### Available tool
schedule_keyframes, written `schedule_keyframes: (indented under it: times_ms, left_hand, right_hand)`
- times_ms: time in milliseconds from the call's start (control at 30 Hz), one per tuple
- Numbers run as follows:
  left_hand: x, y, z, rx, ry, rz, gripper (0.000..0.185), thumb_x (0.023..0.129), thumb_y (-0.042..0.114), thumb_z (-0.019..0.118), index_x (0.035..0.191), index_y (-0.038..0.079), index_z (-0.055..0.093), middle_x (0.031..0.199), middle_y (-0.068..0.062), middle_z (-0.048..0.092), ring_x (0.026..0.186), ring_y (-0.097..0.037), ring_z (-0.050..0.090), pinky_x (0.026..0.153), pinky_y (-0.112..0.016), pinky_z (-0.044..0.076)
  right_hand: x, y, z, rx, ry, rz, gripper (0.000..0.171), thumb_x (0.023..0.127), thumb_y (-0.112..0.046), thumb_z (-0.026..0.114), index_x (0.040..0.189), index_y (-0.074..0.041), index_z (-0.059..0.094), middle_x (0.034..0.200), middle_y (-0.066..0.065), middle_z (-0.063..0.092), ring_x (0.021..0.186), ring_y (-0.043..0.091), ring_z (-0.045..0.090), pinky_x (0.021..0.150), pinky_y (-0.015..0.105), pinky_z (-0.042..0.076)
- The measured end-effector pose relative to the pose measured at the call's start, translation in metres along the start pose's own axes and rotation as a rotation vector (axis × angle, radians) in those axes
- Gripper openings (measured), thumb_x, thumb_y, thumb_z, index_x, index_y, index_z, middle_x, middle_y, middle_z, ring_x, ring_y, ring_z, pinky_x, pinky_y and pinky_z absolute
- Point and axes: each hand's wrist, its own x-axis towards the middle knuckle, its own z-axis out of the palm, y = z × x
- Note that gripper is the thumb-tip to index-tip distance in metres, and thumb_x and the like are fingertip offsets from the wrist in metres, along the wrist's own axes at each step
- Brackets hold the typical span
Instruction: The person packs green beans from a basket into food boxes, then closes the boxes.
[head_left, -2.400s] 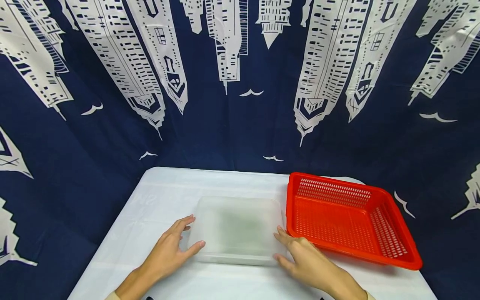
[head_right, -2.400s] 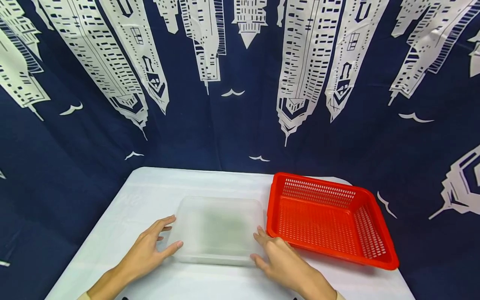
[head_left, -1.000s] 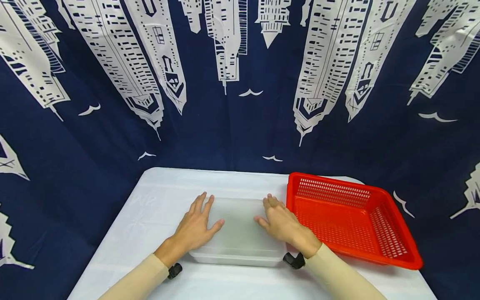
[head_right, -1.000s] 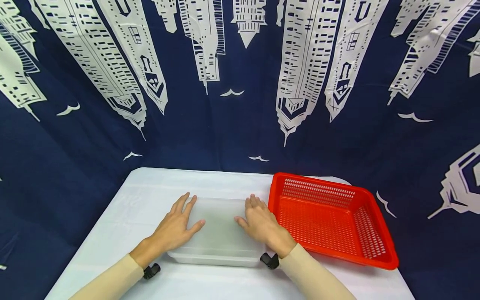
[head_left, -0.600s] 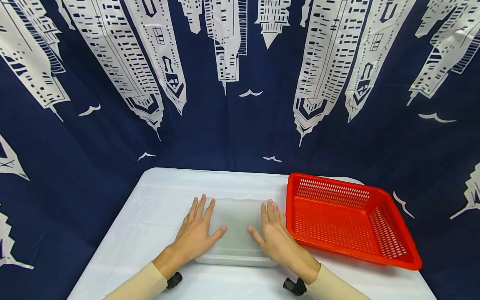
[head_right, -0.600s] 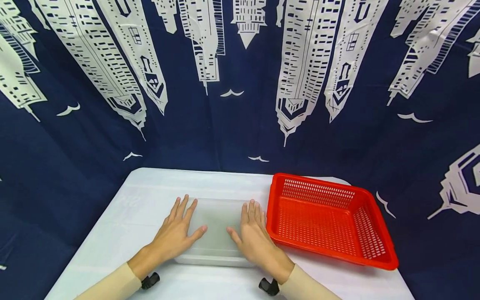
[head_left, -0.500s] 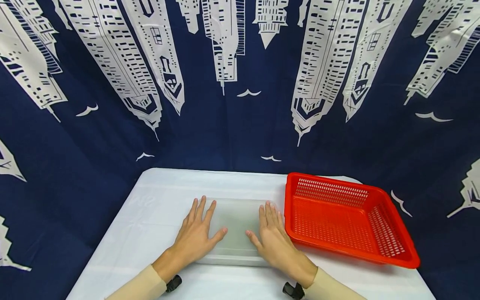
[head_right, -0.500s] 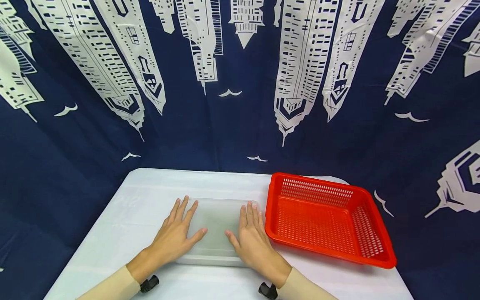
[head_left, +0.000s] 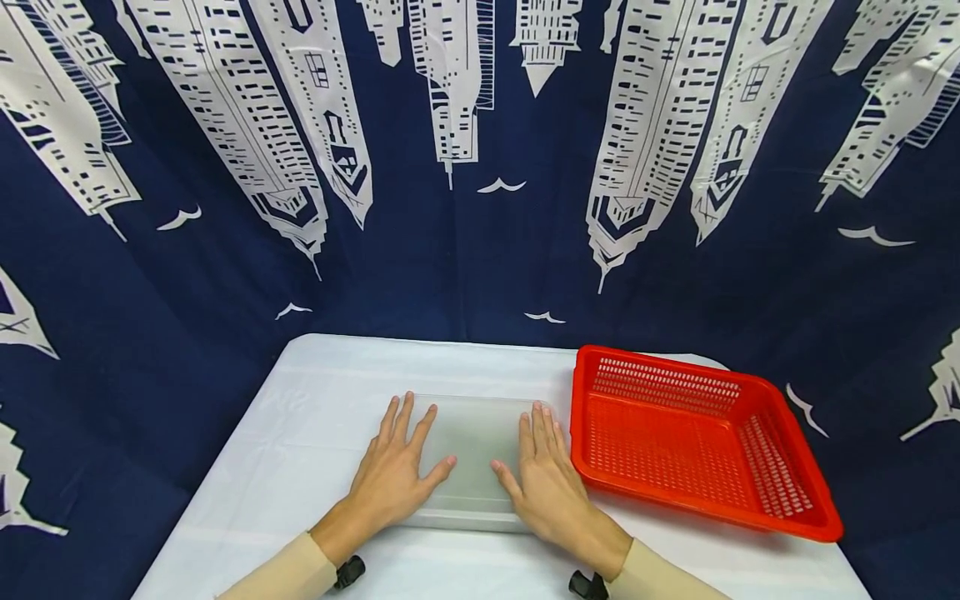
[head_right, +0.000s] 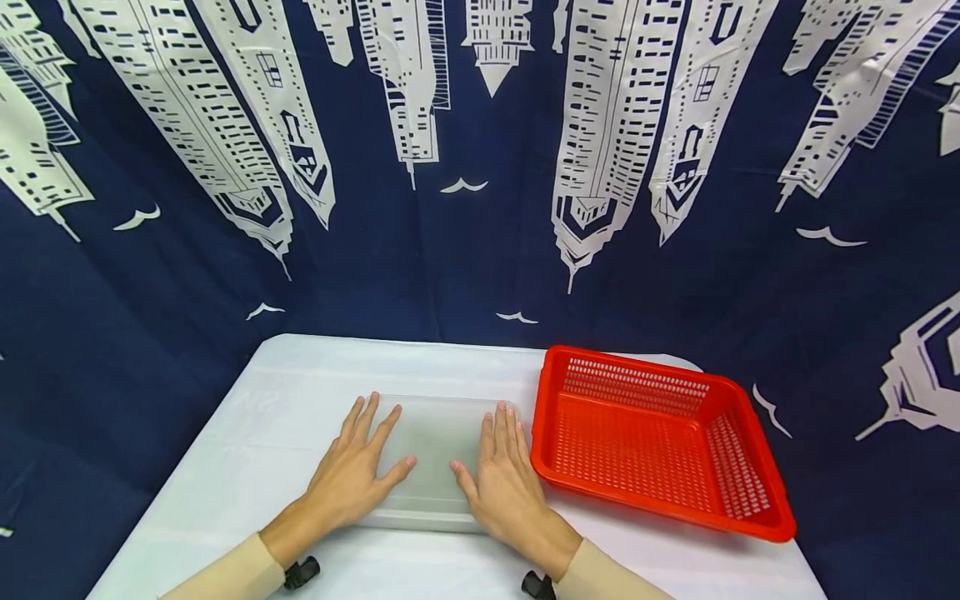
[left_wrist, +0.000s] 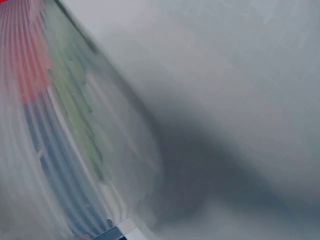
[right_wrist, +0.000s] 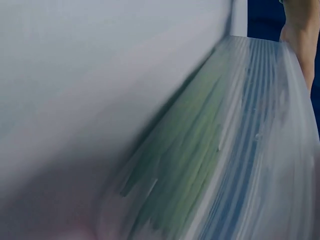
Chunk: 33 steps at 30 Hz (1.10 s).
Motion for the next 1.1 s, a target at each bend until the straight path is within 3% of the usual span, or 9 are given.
schedule_keyframes:
  times_ms: [300,700,900,1100]
  left_hand:
    - [0.006,-0.002,0.006,-0.004,0.026,0.016,0.096,0.110,0.071,0.065,0.183,0.014,0.039,0.192,-0.027,0.026,0.180,-0.054,0.023,0.120,-0.079,0.054]
    - [0.006,-0.008,0.001,0.003,-0.016,0.016,0.099,0.110,0.074,0.063,0.184,0.013,0.038,0.192,-0.029,0.026,0.179,-0.056,0.022,0.118,-0.080,0.055]
    - [0.005,-0.011,-0.002,-0.045,-0.049,0.004,0.097,0.112,0.071,0.062,0.185,0.014,0.034,0.193,-0.027,0.023,0.182,-0.053,0.016,0.122,-0.085,0.049]
    - [0.008,-0.011,-0.012,-0.092,-0.105,-0.021,0.095,0.114,0.069,0.061,0.186,0.015,0.032,0.195,-0.022,0.020,0.184,-0.048,0.013,0.126,-0.084,0.045]
  right_hand:
    - [0.001,0.005,0.004,-0.057,0.007,0.019,0.090,0.116,-0.049,0.068,0.170,0.019,0.042,0.185,0.042,0.030,0.177,0.057,0.030,0.144,0.069,0.027]
    - [0.006,0.001,0.007,0.000,0.014,0.014,0.086,0.116,-0.044,0.071,0.168,0.019,0.046,0.183,0.041,0.035,0.174,0.058,0.035,0.143,0.071,0.029]
    - [0.004,0.000,0.007,0.027,0.044,0.000,0.085,0.115,-0.042,0.075,0.167,0.020,0.046,0.182,0.042,0.035,0.174,0.058,0.036,0.141,0.073,0.030]
    - [0.001,0.001,0.001,0.030,0.094,-0.033,0.081,0.111,-0.033,0.082,0.164,0.019,0.051,0.180,0.040,0.042,0.170,0.056,0.045,0.137,0.074,0.036]
